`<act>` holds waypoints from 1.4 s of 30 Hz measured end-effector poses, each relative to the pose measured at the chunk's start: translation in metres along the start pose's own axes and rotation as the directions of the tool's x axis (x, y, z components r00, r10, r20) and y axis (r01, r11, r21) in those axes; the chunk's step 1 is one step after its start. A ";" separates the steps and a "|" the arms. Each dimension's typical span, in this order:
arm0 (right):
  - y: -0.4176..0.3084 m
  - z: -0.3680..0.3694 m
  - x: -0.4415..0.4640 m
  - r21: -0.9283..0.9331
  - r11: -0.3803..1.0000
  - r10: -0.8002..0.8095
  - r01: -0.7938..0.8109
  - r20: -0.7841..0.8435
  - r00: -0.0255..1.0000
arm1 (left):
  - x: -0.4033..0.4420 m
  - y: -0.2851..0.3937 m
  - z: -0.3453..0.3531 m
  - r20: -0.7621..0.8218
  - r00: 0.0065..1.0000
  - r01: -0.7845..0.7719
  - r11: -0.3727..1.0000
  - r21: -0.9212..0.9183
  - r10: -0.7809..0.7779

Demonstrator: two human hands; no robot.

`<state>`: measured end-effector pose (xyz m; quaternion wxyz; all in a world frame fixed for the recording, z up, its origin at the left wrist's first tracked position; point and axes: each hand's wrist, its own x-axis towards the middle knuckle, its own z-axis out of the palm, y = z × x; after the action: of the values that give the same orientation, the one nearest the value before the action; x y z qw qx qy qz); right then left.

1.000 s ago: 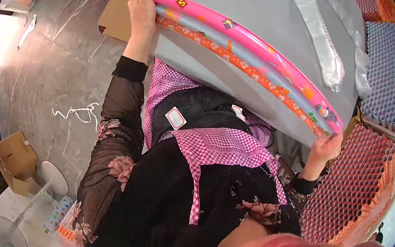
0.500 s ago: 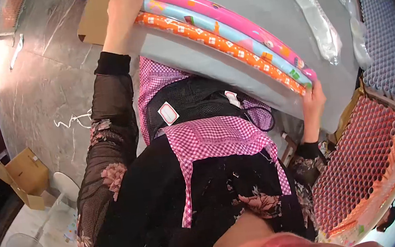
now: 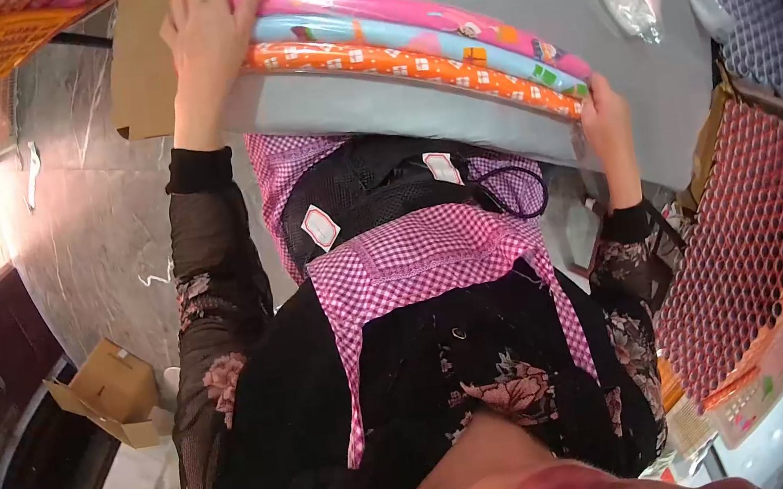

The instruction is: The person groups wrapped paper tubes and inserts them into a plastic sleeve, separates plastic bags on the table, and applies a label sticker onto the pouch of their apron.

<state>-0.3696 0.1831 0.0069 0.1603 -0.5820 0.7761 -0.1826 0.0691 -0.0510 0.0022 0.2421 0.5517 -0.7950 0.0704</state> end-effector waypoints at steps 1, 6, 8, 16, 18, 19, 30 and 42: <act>0.000 -0.001 0.000 -0.023 1.000 -0.012 0.012 0.005 1.000 | -0.004 0.006 0.003 0.092 0.991 -0.105 0.988 0.109 0.095; -0.001 0.002 -0.001 -0.047 0.999 0.001 -0.003 -0.043 0.999 | -0.011 0.037 0.001 0.239 0.920 -0.326 0.945 0.029 0.310; -0.004 0.000 0.000 -0.105 0.994 0.012 -0.013 -0.010 1.000 | -0.011 0.044 0.001 0.226 0.908 -0.366 0.930 0.020 0.353; 0.007 0.006 0.003 -0.107 0.994 -0.035 0.037 0.015 0.999 | -0.023 0.106 -0.020 0.290 0.770 -0.576 0.815 -0.064 0.568; -0.001 0.001 0.002 -0.113 0.993 -0.034 0.036 0.021 0.999 | -0.022 0.107 -0.018 0.279 0.767 -0.583 0.809 -0.071 0.577; -0.003 0.000 0.002 -0.121 0.991 -0.045 0.049 0.034 0.998 | -0.022 0.107 -0.016 0.273 0.771 -0.581 0.811 -0.069 0.575; 0.016 -0.038 -0.005 -0.097 0.975 -0.195 0.201 0.064 0.979 | -0.020 0.108 -0.014 0.293 0.762 -0.597 0.802 -0.030 0.578; -0.183 0.087 0.018 0.113 0.738 -0.632 0.665 -0.229 0.741 | -0.019 0.101 -0.005 0.329 0.721 -0.633 0.772 -0.045 0.610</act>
<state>-0.1801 0.1107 0.0159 0.0713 -0.7799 0.5141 -0.3498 -0.0161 0.0058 0.0138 0.0502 0.2649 -0.9593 0.0837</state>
